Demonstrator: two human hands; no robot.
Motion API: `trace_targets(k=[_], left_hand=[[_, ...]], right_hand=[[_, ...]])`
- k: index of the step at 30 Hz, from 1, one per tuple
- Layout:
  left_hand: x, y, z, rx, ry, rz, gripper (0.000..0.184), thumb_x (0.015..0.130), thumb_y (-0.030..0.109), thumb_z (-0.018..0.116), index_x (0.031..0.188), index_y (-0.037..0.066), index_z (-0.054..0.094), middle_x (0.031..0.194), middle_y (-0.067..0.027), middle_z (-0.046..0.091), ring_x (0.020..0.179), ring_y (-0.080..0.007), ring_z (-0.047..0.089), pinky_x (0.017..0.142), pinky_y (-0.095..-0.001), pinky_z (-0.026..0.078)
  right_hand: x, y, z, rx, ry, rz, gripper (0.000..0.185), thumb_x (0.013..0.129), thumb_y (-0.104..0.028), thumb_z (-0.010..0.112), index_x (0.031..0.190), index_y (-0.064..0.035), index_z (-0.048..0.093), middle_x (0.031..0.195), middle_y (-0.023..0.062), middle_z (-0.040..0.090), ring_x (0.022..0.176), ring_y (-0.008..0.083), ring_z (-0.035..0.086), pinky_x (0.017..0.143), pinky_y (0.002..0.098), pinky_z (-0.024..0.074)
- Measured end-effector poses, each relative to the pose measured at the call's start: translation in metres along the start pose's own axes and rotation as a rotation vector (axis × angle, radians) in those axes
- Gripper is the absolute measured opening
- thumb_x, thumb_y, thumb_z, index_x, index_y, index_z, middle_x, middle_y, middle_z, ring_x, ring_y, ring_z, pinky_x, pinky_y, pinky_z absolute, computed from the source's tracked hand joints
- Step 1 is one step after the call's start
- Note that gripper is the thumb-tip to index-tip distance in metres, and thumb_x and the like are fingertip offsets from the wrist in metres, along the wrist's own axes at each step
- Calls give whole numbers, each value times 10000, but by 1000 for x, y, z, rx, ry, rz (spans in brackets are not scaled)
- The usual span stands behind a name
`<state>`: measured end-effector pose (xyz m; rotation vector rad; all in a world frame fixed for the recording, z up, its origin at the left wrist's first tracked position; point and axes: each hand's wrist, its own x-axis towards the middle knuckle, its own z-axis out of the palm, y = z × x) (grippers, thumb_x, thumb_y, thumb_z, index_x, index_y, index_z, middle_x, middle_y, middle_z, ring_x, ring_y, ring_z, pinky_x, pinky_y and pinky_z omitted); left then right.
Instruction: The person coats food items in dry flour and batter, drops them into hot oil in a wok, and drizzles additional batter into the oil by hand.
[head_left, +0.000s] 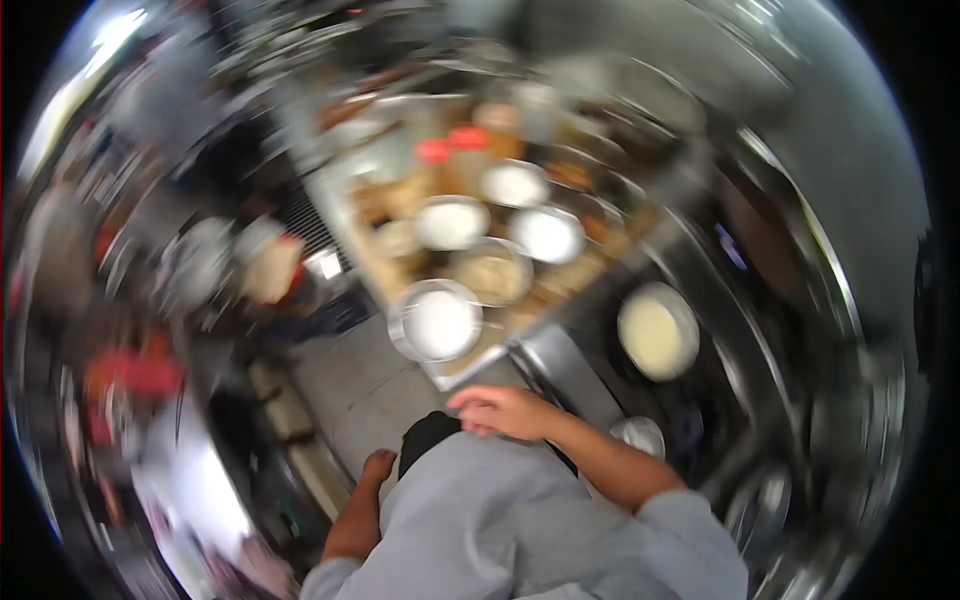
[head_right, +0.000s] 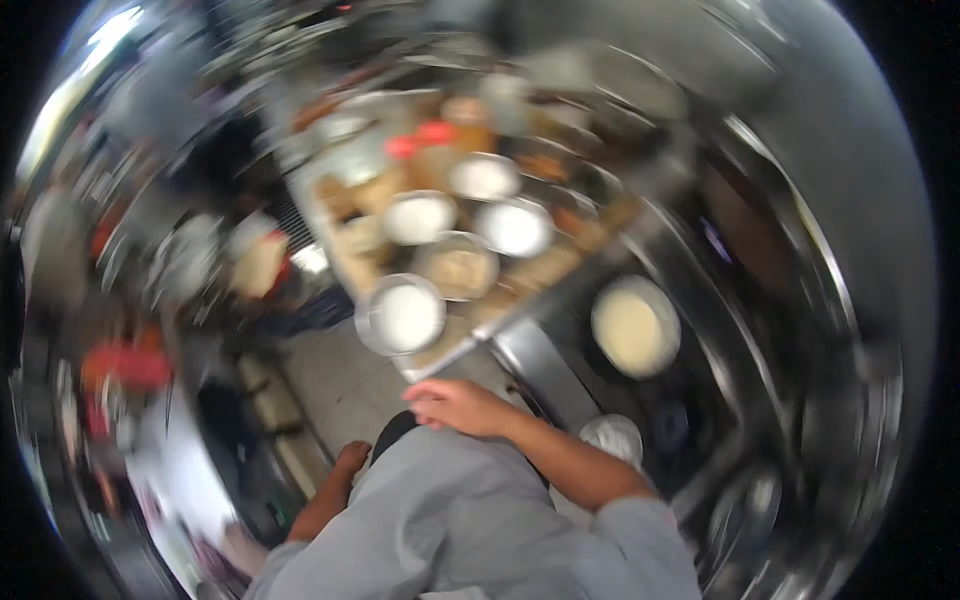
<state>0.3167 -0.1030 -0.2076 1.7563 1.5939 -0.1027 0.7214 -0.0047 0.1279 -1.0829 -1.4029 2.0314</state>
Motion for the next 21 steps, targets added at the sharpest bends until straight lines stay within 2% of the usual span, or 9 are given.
trace_targets(k=[1,3,7,9,11,13,16,19,21], left_hand=[[13,2,-8,-117,-36,-60,354,855,317,478,967,27,647,966,-207,639,931,-333,600,817,-421,468],[15,58,-60,-204,-134,-114,360,835,323,512,974,19,646,868,-175,658,807,-298,629,753,-382,484],[81,10,-66,-301,-191,-56,310,830,280,551,941,6,644,725,-111,637,656,-187,590,635,-317,467],[107,9,-86,-112,-201,195,315,830,283,552,947,5,640,708,-105,629,653,-182,578,625,-317,456],[121,12,-90,-118,-223,223,316,831,286,553,942,4,641,694,-101,622,651,-178,569,621,-319,449],[134,12,-91,-291,-255,19,314,830,288,556,926,2,645,682,-101,615,649,-177,561,621,-321,447],[160,-13,-82,76,-252,523,320,833,286,556,910,-11,645,701,-114,616,654,-192,559,633,-334,449],[122,19,-94,-210,-346,22,321,839,263,546,966,-26,607,914,-112,623,764,-214,601,698,-341,497],[105,15,-89,-104,-380,60,311,850,252,526,964,-25,609,939,-132,629,749,-234,618,692,-350,504]], right_hand=[[-7,-1,3,10,48,27,303,932,-224,515,1190,-66,541,873,17,605,746,76,560,685,233,472],[-20,8,12,-15,178,-13,324,933,-272,513,1183,-69,543,859,29,604,715,89,565,674,242,465],[-46,26,49,60,434,30,339,933,-294,502,1184,-69,540,866,36,612,710,104,569,674,259,461],[-58,33,71,91,549,83,335,931,-289,505,1179,-68,543,874,35,613,710,106,572,677,258,461],[-68,41,93,117,653,141,328,927,-285,511,1173,-72,547,872,34,615,710,109,573,679,260,460],[-75,49,114,141,752,198,320,921,-282,521,1167,-80,552,862,33,617,710,111,573,679,262,459],[-86,56,141,80,880,248,310,910,-278,537,1159,-95,558,839,30,621,725,112,576,681,268,459],[-102,70,162,-9,909,313,313,891,-278,547,1133,-81,566,824,63,631,782,172,606,704,313,469],[-113,83,170,-67,929,318,313,884,-275,549,1124,-75,568,837,83,637,804,209,616,721,335,472]])
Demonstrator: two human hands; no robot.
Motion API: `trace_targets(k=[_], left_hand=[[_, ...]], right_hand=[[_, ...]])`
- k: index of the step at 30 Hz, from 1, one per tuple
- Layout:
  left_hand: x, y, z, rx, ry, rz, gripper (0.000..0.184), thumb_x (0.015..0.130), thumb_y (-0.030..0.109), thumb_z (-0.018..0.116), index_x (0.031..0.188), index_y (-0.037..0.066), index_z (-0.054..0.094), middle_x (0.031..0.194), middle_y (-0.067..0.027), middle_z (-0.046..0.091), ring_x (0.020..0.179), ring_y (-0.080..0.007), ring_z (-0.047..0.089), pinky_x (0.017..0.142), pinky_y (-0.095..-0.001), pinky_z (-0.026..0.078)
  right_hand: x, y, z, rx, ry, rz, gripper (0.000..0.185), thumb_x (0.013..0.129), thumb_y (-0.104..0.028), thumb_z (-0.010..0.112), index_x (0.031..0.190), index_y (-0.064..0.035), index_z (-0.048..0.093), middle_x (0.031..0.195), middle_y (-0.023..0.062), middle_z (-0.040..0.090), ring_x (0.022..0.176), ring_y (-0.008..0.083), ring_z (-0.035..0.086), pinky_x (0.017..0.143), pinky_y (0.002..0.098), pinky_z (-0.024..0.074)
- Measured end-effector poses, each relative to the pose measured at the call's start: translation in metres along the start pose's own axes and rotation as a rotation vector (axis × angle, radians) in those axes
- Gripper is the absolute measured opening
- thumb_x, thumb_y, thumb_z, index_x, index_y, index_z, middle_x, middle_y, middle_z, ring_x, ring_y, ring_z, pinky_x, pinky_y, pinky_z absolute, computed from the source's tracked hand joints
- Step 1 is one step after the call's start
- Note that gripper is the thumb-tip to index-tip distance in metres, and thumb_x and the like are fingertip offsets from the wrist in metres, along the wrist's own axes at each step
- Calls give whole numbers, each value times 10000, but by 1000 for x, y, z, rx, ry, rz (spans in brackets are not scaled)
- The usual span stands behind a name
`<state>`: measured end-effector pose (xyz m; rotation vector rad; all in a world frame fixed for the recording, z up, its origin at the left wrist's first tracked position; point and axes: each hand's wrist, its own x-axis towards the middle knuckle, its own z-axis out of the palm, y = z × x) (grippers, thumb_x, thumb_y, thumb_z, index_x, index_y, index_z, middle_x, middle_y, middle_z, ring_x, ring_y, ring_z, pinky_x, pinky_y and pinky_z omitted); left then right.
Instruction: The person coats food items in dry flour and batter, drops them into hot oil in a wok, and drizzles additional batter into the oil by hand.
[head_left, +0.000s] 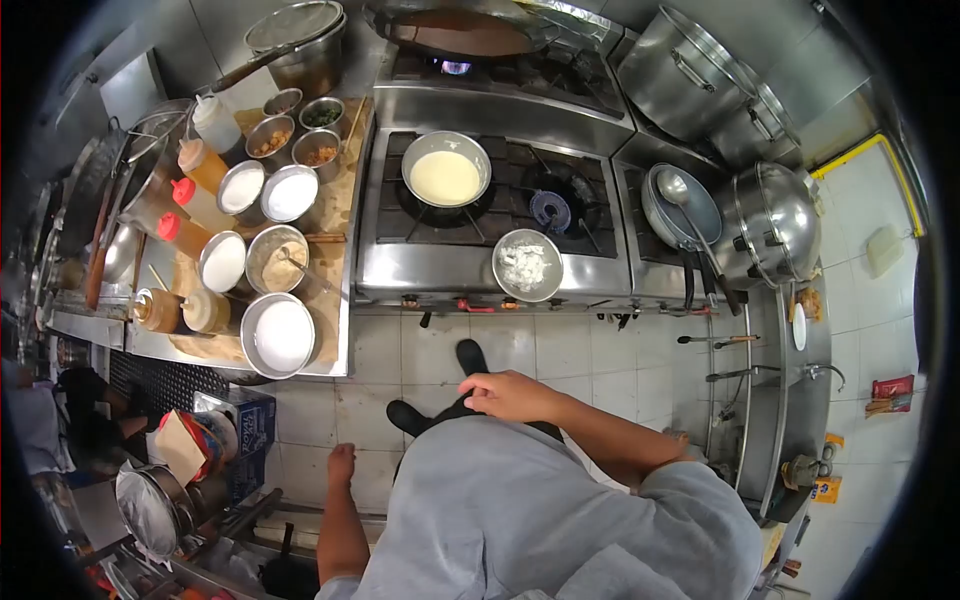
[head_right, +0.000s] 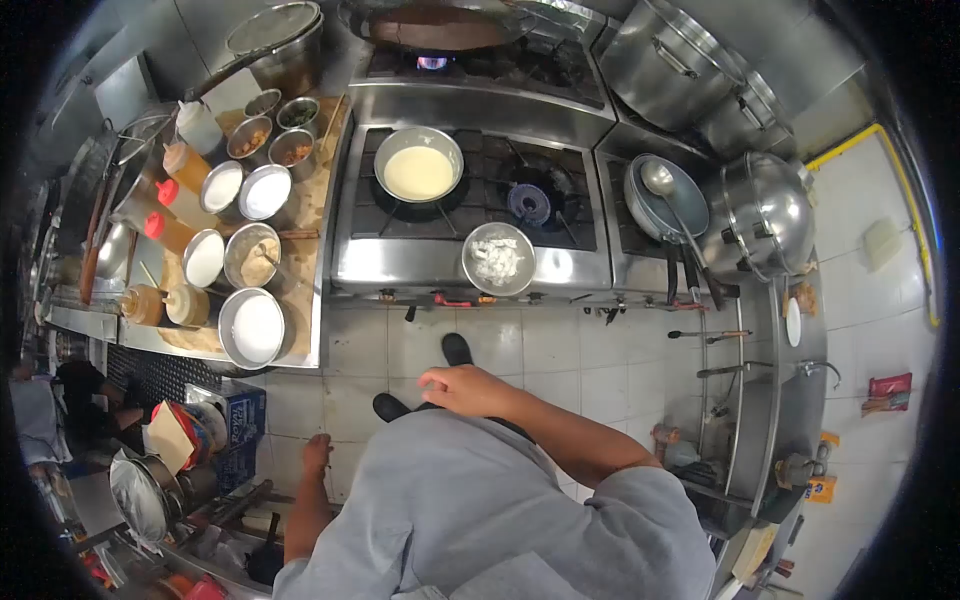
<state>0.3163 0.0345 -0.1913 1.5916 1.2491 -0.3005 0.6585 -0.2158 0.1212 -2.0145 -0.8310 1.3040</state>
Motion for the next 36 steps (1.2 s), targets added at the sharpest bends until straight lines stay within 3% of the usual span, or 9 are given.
trace_targets(k=[7,10,13,14,17,23,25,33,36], left_hand=[[-23,-67,56,397,-15,231,298,844,261,514,983,30,643,942,-179,643,841,-305,628,779,-393,484],[-45,-60,81,783,-15,544,279,853,234,497,973,31,648,992,-170,634,815,-287,635,772,-389,490],[-71,-1,117,370,3,281,263,839,223,532,965,25,650,909,-147,655,771,-254,638,735,-366,493],[-95,62,128,31,69,-101,280,826,236,557,957,7,649,827,-122,662,714,-214,629,689,-342,492],[-73,74,160,-81,116,-124,320,818,266,560,962,-5,651,780,-114,662,696,-206,621,660,-333,489],[-86,141,197,-61,159,63,340,825,298,568,985,13,660,829,-132,671,733,-218,626,685,-326,487],[-99,154,198,46,97,97,351,819,337,565,985,45,665,912,-181,669,865,-307,641,772,-374,485],[-64,69,192,397,74,49,392,815,359,521,986,38,665,1015,-187,644,987,-350,592,867,-402,454],[-62,54,198,220,103,-5,376,832,331,483,972,32,664,1041,-191,630,1000,-354,575,869,-409,448]], right_hand=[[-16,46,-34,9,36,-107,312,874,-278,562,1123,-89,568,862,89,643,793,239,610,721,358,474],[-23,69,-62,-49,16,-172,315,872,-289,562,1116,-90,566,855,92,644,786,241,612,717,358,476],[-27,89,-83,-82,19,-233,318,872,-303,559,1109,-91,564,861,96,647,792,246,616,717,361,477],[-25,97,-87,-82,33,-259,318,873,-307,557,1107,-92,564,868,97,649,799,249,618,719,364,477],[-25,107,-100,-112,-3,-320,318,873,-310,555,1107,-95,564,885,102,652,821,260,624,722,370,478],[-38,104,-125,-210,-81,-371,316,872,-306,552,1108,-97,564,900,109,652,832,281,622,724,381,477],[-40,104,-130,-184,-62,-375,313,872,-305,550,1106,-98,564,898,110,651,829,284,621,724,385,477],[-41,105,-137,-153,-85,-356,344,883,-337,551,1136,-105,565,942,112,646,867,226,623,763,342,479],[-30,116,-134,-178,-107,-399,349,886,-338,543,1153,-114,563,986,114,644,902,234,623,782,357,478]])
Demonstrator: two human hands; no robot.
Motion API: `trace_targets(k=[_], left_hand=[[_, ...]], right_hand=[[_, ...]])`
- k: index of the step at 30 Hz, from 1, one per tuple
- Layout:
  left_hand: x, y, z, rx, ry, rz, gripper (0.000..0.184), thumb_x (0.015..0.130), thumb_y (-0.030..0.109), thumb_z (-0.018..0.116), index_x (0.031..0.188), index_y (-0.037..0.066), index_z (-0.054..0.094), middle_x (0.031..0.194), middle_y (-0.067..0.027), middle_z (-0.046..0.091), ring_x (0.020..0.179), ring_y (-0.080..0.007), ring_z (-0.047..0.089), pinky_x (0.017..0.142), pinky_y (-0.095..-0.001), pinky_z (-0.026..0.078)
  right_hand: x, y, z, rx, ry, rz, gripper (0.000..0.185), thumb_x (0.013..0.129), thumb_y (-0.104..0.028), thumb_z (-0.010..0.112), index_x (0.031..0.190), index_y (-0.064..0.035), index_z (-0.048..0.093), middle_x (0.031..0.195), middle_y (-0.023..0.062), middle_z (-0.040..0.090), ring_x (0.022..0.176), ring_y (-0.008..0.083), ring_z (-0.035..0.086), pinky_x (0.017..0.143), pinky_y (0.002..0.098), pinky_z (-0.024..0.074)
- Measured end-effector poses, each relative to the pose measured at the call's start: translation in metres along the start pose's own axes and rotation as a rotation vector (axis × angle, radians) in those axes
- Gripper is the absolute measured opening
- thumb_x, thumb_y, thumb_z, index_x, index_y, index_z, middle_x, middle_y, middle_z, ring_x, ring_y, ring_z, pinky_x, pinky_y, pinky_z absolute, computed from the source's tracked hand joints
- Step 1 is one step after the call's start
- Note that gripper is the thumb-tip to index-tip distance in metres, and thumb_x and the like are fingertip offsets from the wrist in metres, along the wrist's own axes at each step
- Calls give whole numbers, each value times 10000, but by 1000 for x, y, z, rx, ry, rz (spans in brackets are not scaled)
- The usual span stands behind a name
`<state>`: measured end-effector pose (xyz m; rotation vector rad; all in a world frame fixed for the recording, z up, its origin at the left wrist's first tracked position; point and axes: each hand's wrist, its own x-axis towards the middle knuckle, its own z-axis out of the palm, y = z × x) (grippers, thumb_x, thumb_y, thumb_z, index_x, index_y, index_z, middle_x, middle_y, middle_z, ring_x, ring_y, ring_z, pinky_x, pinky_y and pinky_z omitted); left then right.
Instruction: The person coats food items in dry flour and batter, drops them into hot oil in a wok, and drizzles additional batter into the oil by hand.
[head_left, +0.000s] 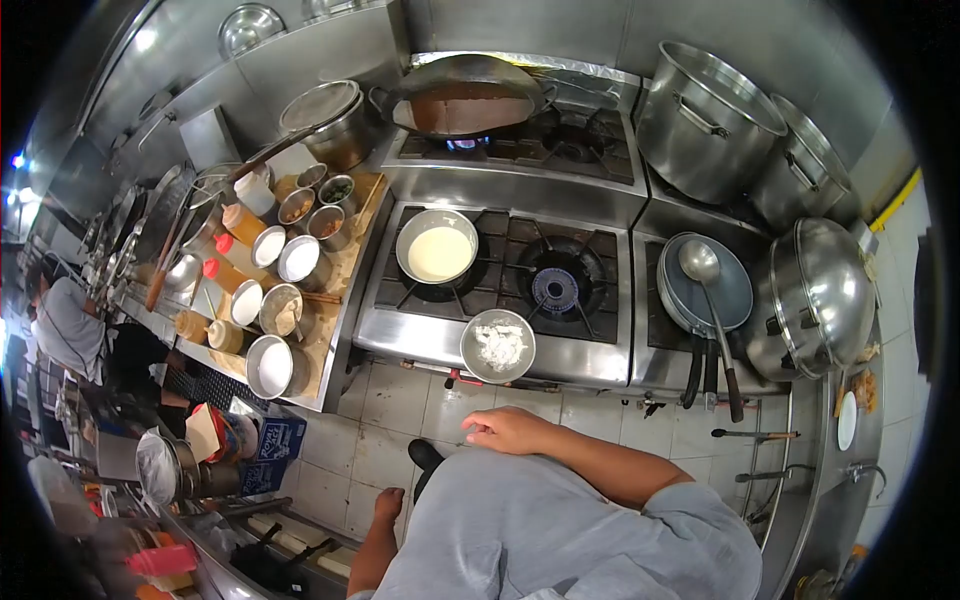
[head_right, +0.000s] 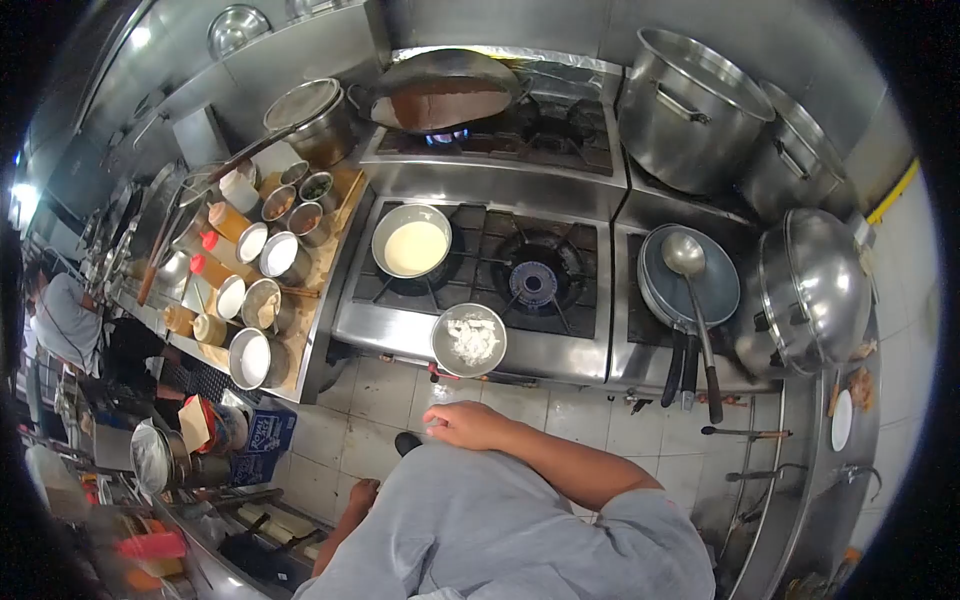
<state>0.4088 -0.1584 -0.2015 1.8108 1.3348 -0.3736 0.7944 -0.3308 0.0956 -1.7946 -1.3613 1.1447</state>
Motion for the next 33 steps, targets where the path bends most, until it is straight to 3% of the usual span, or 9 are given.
trace_targets(k=[3,8,10,19,23,28,30,31,33], left_hand=[[-24,27,-16,332,-68,298,362,855,292,444,983,25,652,1054,-198,615,987,-363,567,859,-422,446],[37,-9,21,329,-138,438,318,890,271,449,1076,84,626,1103,-182,599,967,-344,578,838,-436,457],[45,24,33,357,-219,468,324,887,282,457,1096,85,608,1121,-173,589,982,-336,573,842,-437,453],[95,192,26,154,-269,462,392,877,330,490,1183,88,531,1204,-130,544,1052,-296,549,860,-441,436],[91,210,-14,-117,-213,259,436,873,351,505,1221,89,497,1241,-110,524,1084,-278,538,868,-443,429],[29,273,-49,-699,-249,-19,425,862,337,531,1223,115,499,1211,-54,545,1051,-196,564,835,-379,425],[25,330,-45,-766,-291,85,484,877,376,529,1265,96,457,1281,-99,499,1142,-255,513,923,-466,401],[30,348,-39,-736,-342,119,527,891,407,510,1308,101,410,1265,-102,499,1126,-251,516,900,-459,419],[29,379,-36,-756,-300,104,604,898,463,481,1351,89,343,1290,-115,452,1086,-261,522,881,-456,428]], right_hand=[[19,-29,-5,-88,-127,-98,350,890,-329,530,1164,-113,559,1037,128,634,948,262,611,809,382,473],[75,-182,-22,-162,-136,-831,289,796,-309,562,912,-55,635,906,177,632,891,329,605,731,464,478],[121,-274,-25,-768,-110,-1214,371,835,-368,533,1048,-77,621,989,165,631,916,311,612,776,438,484],[155,-319,-83,-984,153,-1326,329,823,-336,560,1019,-80,623,918,159,635,852,316,614,728,418,491],[156,-321,-138,-860,291,-1405,310,818,-322,572,1006,-81,623,886,156,637,824,318,616,707,409,494],[142,-236,-214,-649,340,-1124,287,811,-304,587,989,-82,624,846,153,639,788,321,617,680,398,498],[118,-148,-228,-564,303,-612,322,790,-320,610,1000,-76,620,829,160,641,772,335,623,674,426,498],[94,-111,-229,-612,289,-335,394,820,-281,602,1163,-89,588,1068,155,621,1012,312,584,865,402,464],[78,-7,-217,-563,351,-140,383,828,-269,606,1146,-56,590,1121,159,605,1049,327,565,920,392,440]])
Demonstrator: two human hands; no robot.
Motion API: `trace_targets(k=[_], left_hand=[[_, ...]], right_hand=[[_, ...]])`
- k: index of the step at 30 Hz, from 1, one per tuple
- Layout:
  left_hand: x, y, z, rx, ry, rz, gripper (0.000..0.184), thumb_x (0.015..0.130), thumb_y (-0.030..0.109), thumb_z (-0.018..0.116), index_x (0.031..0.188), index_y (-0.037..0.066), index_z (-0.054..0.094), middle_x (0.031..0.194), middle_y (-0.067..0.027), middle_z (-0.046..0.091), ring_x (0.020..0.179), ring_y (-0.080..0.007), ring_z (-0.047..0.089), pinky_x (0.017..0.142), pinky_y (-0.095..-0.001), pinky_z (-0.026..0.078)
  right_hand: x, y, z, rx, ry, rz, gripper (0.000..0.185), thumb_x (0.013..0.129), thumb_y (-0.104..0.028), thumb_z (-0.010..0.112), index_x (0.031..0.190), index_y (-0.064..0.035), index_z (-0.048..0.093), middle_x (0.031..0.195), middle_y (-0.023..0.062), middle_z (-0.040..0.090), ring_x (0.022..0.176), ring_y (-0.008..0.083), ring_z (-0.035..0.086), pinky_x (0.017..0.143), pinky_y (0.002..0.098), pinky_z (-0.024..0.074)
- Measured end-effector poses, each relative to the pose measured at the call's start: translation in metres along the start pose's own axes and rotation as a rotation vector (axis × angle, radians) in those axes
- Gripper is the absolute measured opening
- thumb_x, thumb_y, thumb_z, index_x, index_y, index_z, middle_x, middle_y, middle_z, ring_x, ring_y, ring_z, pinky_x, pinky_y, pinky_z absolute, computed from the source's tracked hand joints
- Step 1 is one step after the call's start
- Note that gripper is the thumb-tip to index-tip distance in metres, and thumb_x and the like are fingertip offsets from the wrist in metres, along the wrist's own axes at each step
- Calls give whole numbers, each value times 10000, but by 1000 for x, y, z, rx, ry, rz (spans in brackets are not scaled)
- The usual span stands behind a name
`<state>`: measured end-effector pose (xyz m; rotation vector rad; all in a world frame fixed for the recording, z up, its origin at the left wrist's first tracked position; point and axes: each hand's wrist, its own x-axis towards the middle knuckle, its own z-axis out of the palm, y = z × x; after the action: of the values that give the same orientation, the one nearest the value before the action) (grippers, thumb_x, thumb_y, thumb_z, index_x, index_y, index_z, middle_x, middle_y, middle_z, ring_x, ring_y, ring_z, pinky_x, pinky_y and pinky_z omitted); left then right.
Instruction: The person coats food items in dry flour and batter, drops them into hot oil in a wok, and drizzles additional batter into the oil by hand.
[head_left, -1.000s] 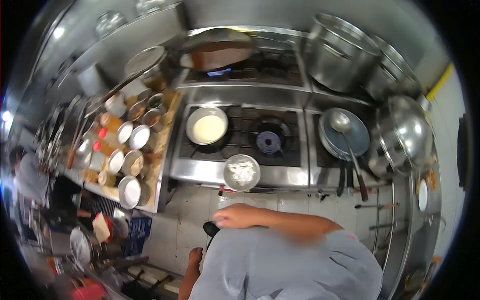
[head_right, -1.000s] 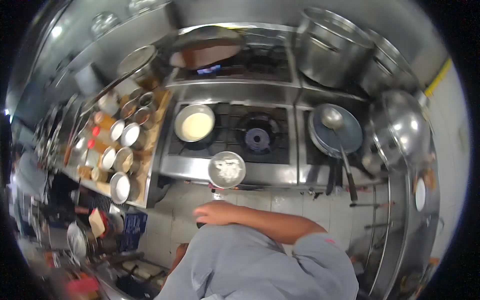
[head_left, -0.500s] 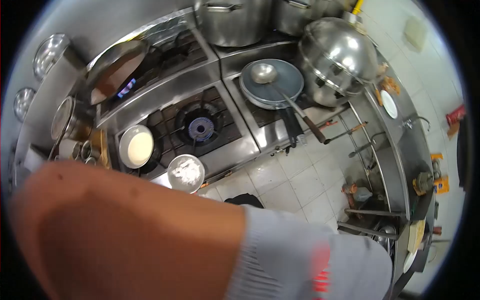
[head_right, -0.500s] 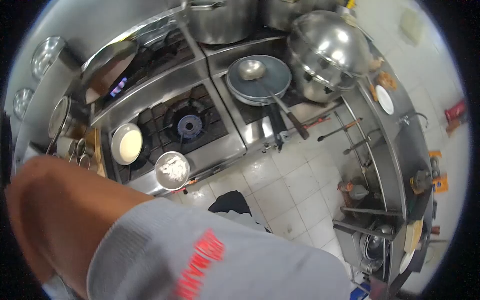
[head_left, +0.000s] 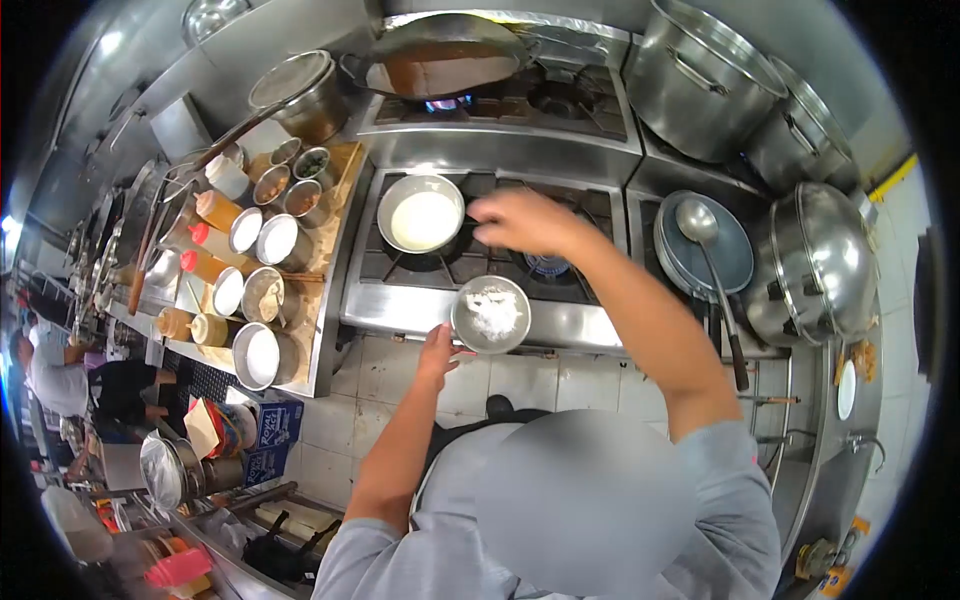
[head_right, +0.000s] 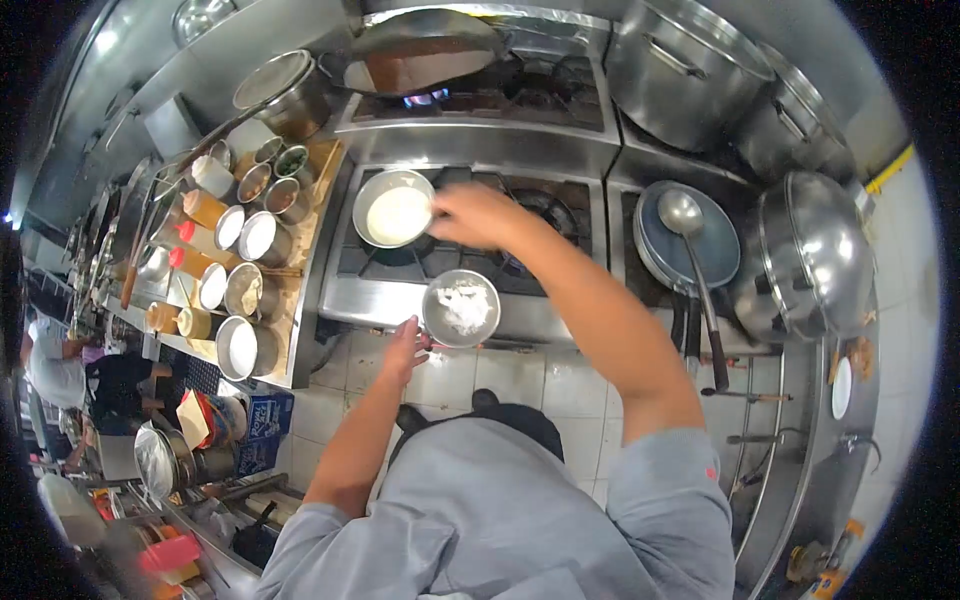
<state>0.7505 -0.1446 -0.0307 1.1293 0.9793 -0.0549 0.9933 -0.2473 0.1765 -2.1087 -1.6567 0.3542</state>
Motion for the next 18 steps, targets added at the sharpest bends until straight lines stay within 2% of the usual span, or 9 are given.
trace_targets(k=[1,4,6,8,10,11,13,15,18], left_hand=[[5,7,8,-36,58,10,619,897,474,476,1358,87,330,1300,-118,437,1068,-263,526,876,-457,429],[23,26,4,-114,154,64,618,889,482,483,1342,87,337,1297,-120,417,993,-256,538,834,-441,436],[55,29,-11,-160,193,81,591,887,465,496,1322,90,355,1264,-110,438,989,-245,539,812,-427,441],[68,58,-19,-144,178,119,538,875,384,539,1289,82,375,1189,-75,482,1005,-222,557,795,-411,440],[90,79,-27,-187,237,212,510,858,295,576,1269,42,413,1053,-80,542,833,-173,566,609,-288,438],[104,87,-35,-186,230,198,509,859,282,575,1277,53,398,1072,-75,540,855,-182,578,657,-310,443],[136,103,-50,-183,205,173,512,861,256,573,1293,74,368,1111,-66,538,899,-200,602,752,-352,454],[157,117,-60,-194,172,135,497,864,236,566,1292,77,369,1088,-69,552,883,-194,608,721,-326,460],[174,133,-69,-184,59,123,423,875,204,540,1254,89,390,1039,-98,579,797,-203,628,626,-308,487]], right_hand=[[-30,7,12,165,87,58,379,784,-290,639,1106,-91,610,1032,171,630,949,328,605,798,394,480],[-94,30,57,656,-31,455,361,837,-286,636,1126,-73,605,1045,98,652,955,200,614,807,325,477],[-125,29,85,679,34,526,353,856,-284,624,1129,-62,602,1013,60,651,919,133,593,804,294,472],[-138,15,99,795,-20,662,348,861,-283,619,1129,-62,603,1030,60,645,901,136,601,813,294,471],[-138,-2,112,804,-15,640,352,853,-280,623,1129,-62,602,1051,80,643,893,160,619,807,302,477],[-132,-10,115,808,-6,630,354,849,-279,625,1128,-63,602,1061,90,642,889,172,628,805,306,480],[-109,-39,104,620,-26,592,359,837,-273,630,1129,-65,602,1063,114,636,880,201,638,794,312,484],[-84,-65,91,459,-42,549,369,808,-260,641,1127,-77,608,1037,145,625,852,232,644,770,320,490],[-52,-83,79,375,-20,508,357,799,-244,644,1118,-87,617,1021,141,623,840,235,642,761,329,493]])
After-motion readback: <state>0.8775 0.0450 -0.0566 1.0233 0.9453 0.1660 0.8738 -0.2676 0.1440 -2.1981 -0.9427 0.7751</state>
